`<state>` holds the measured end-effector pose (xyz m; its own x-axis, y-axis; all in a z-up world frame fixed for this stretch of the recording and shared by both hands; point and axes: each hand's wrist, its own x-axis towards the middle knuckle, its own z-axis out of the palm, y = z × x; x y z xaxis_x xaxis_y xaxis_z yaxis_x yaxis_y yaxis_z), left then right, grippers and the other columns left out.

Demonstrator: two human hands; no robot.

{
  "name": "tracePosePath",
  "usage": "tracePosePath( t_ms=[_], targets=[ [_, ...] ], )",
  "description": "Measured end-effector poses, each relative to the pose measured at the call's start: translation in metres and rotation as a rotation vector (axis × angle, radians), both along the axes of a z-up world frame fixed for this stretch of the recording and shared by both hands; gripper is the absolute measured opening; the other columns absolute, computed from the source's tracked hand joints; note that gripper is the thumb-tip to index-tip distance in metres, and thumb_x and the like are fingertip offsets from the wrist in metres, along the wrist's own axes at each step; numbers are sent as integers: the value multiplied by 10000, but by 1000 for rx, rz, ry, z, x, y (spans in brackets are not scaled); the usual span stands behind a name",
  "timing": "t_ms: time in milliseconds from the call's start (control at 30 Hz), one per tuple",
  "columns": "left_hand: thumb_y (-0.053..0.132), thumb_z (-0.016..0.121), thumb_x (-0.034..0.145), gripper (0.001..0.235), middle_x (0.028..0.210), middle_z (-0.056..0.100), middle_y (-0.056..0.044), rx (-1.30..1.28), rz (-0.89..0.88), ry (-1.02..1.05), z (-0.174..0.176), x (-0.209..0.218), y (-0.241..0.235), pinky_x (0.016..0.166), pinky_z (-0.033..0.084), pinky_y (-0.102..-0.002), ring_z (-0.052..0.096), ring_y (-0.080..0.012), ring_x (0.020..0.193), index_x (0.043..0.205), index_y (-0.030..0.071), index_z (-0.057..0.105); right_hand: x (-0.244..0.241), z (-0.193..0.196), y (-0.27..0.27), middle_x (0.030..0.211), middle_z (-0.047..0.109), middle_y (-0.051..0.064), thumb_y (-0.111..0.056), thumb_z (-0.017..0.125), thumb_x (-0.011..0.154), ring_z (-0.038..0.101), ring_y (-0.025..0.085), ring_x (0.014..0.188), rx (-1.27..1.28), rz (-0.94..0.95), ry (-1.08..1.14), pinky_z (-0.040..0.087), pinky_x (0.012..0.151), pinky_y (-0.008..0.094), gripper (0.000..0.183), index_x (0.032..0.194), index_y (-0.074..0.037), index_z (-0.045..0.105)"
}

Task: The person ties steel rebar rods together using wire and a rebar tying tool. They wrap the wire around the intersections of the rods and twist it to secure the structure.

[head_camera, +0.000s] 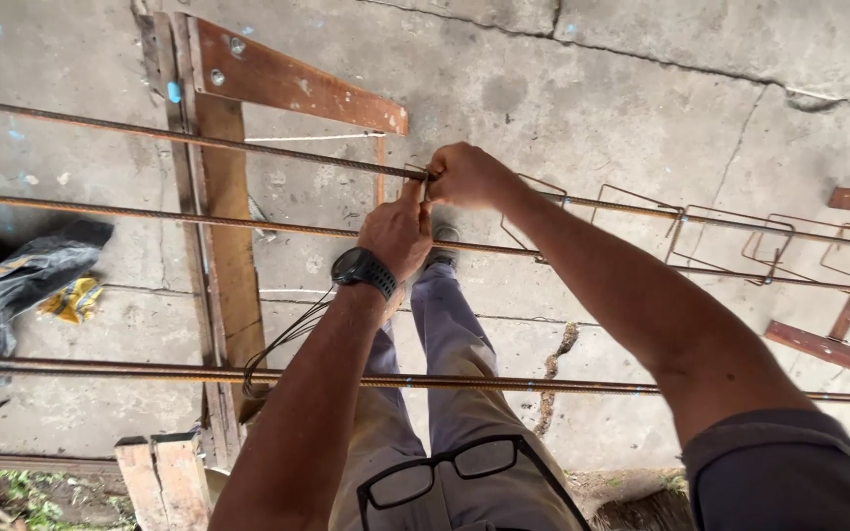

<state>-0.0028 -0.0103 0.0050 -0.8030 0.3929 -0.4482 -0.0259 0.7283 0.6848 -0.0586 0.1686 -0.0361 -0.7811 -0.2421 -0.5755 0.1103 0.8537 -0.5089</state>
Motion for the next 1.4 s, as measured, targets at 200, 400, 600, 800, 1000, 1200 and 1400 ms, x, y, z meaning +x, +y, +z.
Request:
tracePosePath(
  t_ms=[200, 400, 600, 800, 1000, 1200, 1400],
  targets=[
    [236, 403, 1038, 338, 873, 716, -215, -45, -7, 8, -2, 1, 1, 710, 597, -583, 716, -446, 866, 1342, 95, 442, -17, 35, -1, 863, 669, 104, -390, 757, 773, 668, 228, 839, -414, -439, -617, 582, 790, 423, 388, 984, -90, 631],
    [233, 442, 1042, 326, 971, 701, -198, 13, 64, 38, -21, 5, 0, 722, 610, -558, 709, -433, 894, 1339, 109, 486, 2, -1, 4, 847, 663, 65, -365, 878, 790, 676, 177, 849, -507, -395, -234, 600, 755, 340, 402, 1000, -88, 676],
    [328, 483, 1029, 374, 1003, 645, -162, -85, 89, 62, -10, 9, -3, 712, 612, -548, 701, -433, 879, 1367, 170, 512, 14, 22, -6, 767, 633, 70, -169, 831, 882, 685, 155, 747, -619, -394, 85, 558, 676, 327, 173, 909, -83, 683],
    [158, 458, 1000, 419, 956, 655, -219, -212, -174, -147, 53, -1, -3, 814, 577, -569, 708, -440, 917, 1369, -8, 350, 21, 30, -8, 810, 571, 62, -188, 859, 848, 734, 237, 803, -619, -451, 148, 579, 681, 331, 176, 904, -143, 698],
    [156, 582, 862, 481, 905, 705, -171, -237, -318, -349, 72, -23, -17, 814, 564, -547, 721, -436, 926, 1273, 102, 338, 24, 17, 1, 902, 558, 101, -214, 907, 743, 644, 273, 965, -594, -313, 102, 585, 865, 476, 433, 1023, -113, 593],
    [180, 514, 818, 312, 942, 726, -199, -142, -474, -476, 71, -35, -13, 836, 558, -438, 722, -363, 972, 1027, 70, 718, 26, 31, 3, 986, 541, 168, -159, 885, 730, 620, 409, 1054, -565, -220, 126, 574, 905, 541, 533, 1109, -85, 519],
    [99, 679, 876, 223, 1033, 748, -185, 378, -82, -558, 167, -102, 7, 890, 583, -429, 734, -268, 949, 1085, 43, 738, 21, 27, 6, 894, 606, 104, -255, 889, 660, 643, 242, 922, -679, -398, 112, 581, 847, 540, 462, 1002, -91, 624]
  ],
)
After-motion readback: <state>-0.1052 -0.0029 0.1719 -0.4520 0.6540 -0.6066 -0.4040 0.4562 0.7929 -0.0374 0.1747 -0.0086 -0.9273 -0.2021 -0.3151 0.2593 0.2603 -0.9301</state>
